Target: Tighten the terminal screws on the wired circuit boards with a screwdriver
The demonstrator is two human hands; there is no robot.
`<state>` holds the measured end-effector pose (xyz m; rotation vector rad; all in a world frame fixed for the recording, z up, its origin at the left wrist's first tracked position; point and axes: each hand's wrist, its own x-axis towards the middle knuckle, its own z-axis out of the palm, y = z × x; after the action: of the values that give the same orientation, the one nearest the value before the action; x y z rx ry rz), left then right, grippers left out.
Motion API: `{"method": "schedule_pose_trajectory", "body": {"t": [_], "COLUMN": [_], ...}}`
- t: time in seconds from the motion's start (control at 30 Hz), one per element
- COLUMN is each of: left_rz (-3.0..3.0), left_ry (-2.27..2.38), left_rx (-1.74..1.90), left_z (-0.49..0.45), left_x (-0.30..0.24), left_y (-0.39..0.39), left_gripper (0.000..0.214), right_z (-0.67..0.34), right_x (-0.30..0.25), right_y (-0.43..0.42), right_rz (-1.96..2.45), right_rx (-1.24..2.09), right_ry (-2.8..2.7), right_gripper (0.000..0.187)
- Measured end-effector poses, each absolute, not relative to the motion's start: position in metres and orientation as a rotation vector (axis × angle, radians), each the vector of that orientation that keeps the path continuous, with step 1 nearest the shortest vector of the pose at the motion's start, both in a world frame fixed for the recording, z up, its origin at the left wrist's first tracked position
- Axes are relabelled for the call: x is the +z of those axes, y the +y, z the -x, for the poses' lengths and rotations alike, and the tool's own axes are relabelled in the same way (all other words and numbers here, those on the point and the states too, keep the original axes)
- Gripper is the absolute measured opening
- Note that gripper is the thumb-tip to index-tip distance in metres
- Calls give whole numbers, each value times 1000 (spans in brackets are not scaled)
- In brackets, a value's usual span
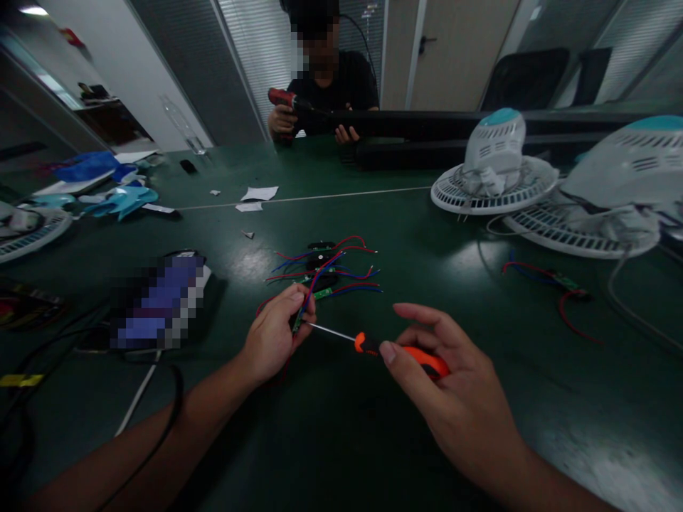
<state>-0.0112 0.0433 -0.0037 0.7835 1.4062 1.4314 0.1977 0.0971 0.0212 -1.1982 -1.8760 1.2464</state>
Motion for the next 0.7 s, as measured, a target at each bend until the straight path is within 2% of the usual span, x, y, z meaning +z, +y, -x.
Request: {"method": "schedule_pose_trajectory", "body": {"t": [0.23,0.37,0.7], "left_rz": [-771,-773,-780], "left_ry": [1433,1435,1414], "left_rx": [1409,1412,1412], "left_z": [11,11,11], "left_x": [-1,-1,-2], "left_y": [44,44,44], "left_gripper": [23,23,23], "right_z": [-199,-198,-197], "right_x": [21,22,23], "right_y": [97,97,98], "right_rz": [1309,1407,1274], "right_rx": [1439,1407,1322], "right_ry": [-1812,-1874,-1907], "right_gripper": [54,61,49]}}
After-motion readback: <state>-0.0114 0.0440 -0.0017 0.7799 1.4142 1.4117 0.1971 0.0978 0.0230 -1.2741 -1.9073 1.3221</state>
